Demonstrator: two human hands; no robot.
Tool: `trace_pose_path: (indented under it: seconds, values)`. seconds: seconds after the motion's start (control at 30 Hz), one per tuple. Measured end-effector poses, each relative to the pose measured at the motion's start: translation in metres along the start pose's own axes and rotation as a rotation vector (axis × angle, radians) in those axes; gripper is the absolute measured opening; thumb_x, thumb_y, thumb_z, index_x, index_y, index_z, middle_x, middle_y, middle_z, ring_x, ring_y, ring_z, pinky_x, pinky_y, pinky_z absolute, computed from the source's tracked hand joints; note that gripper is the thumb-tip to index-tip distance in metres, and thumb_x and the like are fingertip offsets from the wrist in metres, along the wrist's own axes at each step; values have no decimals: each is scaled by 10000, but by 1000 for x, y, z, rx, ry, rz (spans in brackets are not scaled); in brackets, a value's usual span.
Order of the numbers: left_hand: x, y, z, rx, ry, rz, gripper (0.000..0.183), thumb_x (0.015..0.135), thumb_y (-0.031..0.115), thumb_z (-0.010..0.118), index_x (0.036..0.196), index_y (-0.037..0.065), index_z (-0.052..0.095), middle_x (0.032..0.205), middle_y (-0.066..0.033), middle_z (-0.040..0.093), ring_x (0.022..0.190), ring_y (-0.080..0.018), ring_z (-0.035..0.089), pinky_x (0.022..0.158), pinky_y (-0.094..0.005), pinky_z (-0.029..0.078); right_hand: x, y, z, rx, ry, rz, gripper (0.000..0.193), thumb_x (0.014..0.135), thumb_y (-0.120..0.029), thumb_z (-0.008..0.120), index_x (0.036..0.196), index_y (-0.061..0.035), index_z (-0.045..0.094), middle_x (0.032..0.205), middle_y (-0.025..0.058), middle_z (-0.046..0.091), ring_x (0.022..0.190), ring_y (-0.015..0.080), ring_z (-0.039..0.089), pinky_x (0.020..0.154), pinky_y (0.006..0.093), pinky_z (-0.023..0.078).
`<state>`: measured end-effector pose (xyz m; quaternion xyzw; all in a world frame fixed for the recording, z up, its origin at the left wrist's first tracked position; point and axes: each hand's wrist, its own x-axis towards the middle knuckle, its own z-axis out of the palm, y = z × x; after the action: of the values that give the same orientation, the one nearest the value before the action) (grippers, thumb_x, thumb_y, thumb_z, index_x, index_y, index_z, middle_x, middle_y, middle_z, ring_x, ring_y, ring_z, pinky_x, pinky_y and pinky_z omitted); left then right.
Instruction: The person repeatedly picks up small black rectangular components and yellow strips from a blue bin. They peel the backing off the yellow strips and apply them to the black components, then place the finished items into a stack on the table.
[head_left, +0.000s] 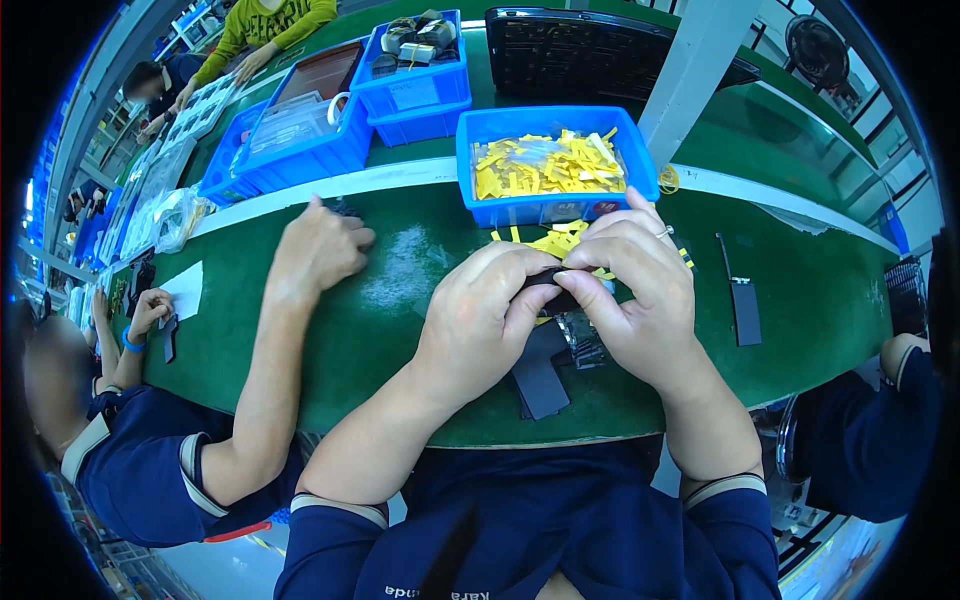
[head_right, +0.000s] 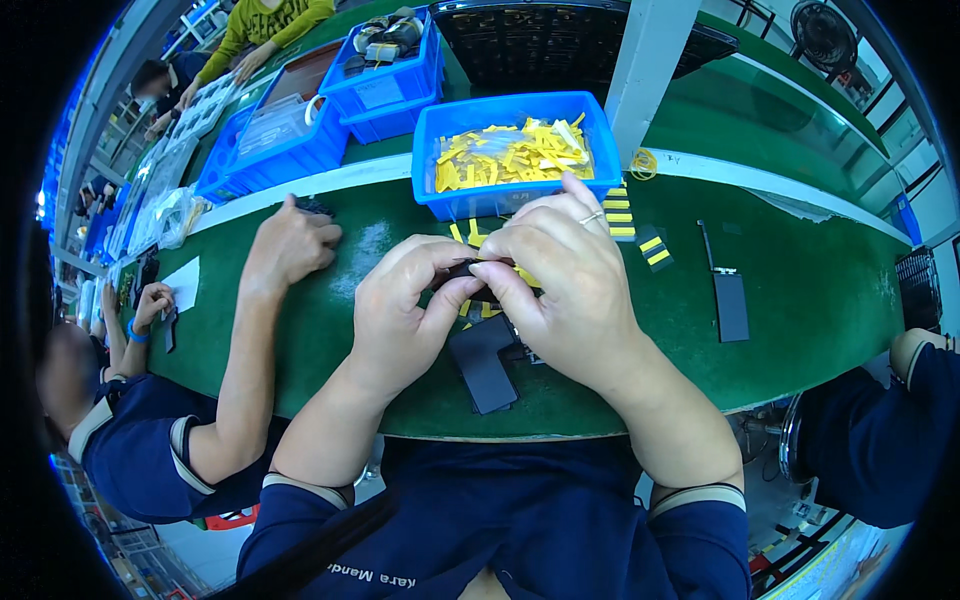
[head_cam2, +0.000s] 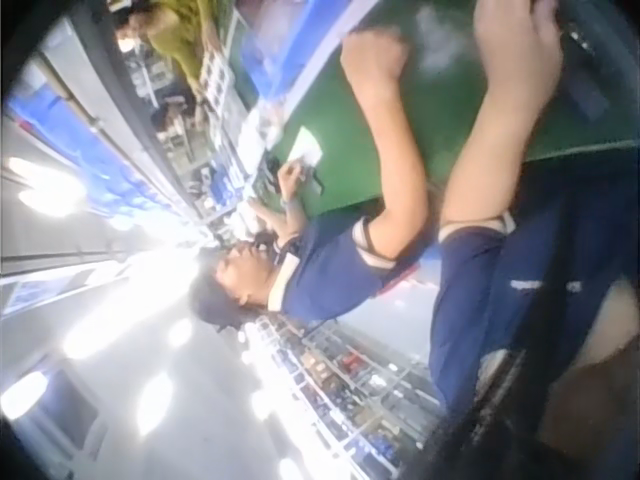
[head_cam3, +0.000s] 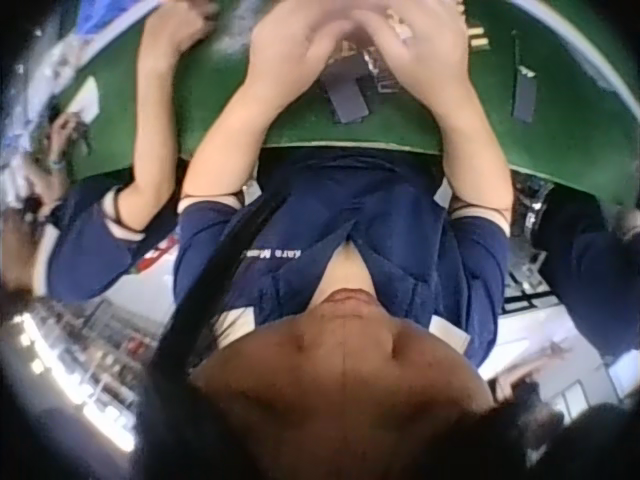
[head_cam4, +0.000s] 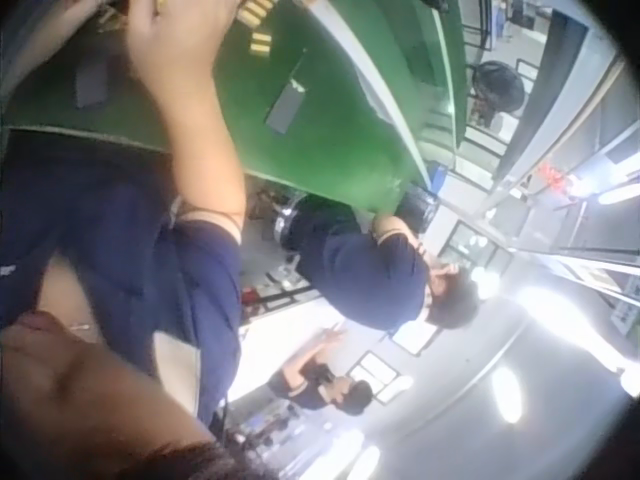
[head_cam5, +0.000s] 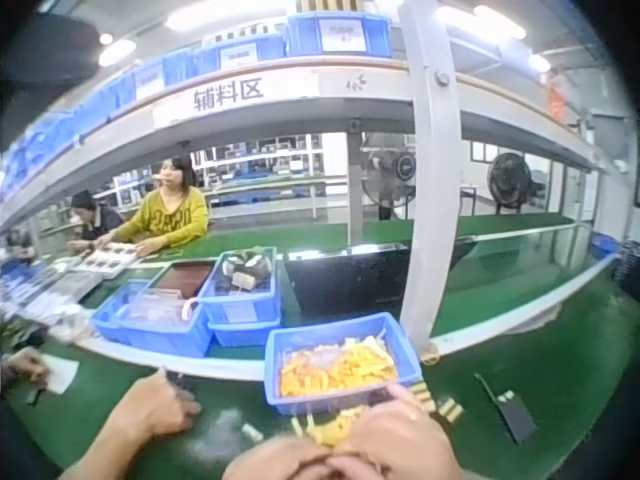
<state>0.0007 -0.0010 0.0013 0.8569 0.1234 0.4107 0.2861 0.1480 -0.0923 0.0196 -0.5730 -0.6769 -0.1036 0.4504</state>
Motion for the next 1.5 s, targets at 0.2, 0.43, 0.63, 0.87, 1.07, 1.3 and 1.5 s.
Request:
trace_pose_path:
  seconds: [0.2, 0.43, 0.63, 0.87, 1.07, 1.3, 1.5]
  values:
    - [-2, 2, -3, -70, -76, -15, 212, 755, 34, 700, 947, 12, 613, 893, -113, 623, 769, -190, 629, 629, -274, 526, 2, 2, -6, 65, -16, -67, 124, 702, -44, 704, 792, -38, 619, 742, 88, 594, 769, 254, 599, 903, 478, 440]
    - [-3, 1, -3, -415, -74, -389, 171, 827, 38, 659, 976, -12, 588, 914, -51, 599, 800, -93, 590, 685, -231, 517, 7, -2, -4, 30, 177, 6, 212, 705, -99, 729, 887, -24, 651, 808, 96, 615, 798, 258, 602, 896, 457, 446]
    - [-4, -6, -1, -561, -49, -487, 160, 856, 20, 618, 996, -31, 558, 924, -42, 588, 841, -81, 574, 740, -220, 500, 2, 8, -7, -174, 199, -28, 211, 705, -18, 704, 913, -40, 676, 819, 103, 631, 786, 244, 615, 834, 418, 468]
    - [-5, -9, 1, -505, -32, -472, 160, 862, 28, 616, 997, -36, 559, 944, -48, 593, 852, -86, 575, 750, -228, 498, -1, 9, 1, 346, 192, 351, 131, 771, -19, 662, 894, -11, 707, 839, 107, 673, 773, 197, 646, 724, 289, 494]
    - [-6, -14, 7, -529, 37, -415, 187, 810, 44, 666, 954, -38, 580, 885, -101, 591, 774, -141, 618, 629, -261, 540, -1, 6, 1, 309, 169, 366, 111, 800, -32, 631, 882, 4, 697, 805, 120, 659, 736, 205, 640, 677, 281, 485]
    - [-6, -12, 8, -527, 24, -430, 188, 810, 47, 665, 953, -39, 577, 880, -96, 590, 769, -136, 611, 618, -262, 539, -1, 1, 1, 165, 110, 324, 89, 815, -23, 603, 880, 12, 651, 832, 132, 639, 748, 229, 626, 653, 296, 479]
    - [-6, -16, 4, -555, -6, -462, 181, 830, 57, 648, 966, -36, 573, 888, -85, 583, 782, -125, 596, 639, -255, 527, -5, 7, 3, 285, 85, 397, 152, 849, -40, 592, 986, 13, 628, 873, 106, 638, 803, 196, 620, 728, 276, 478]
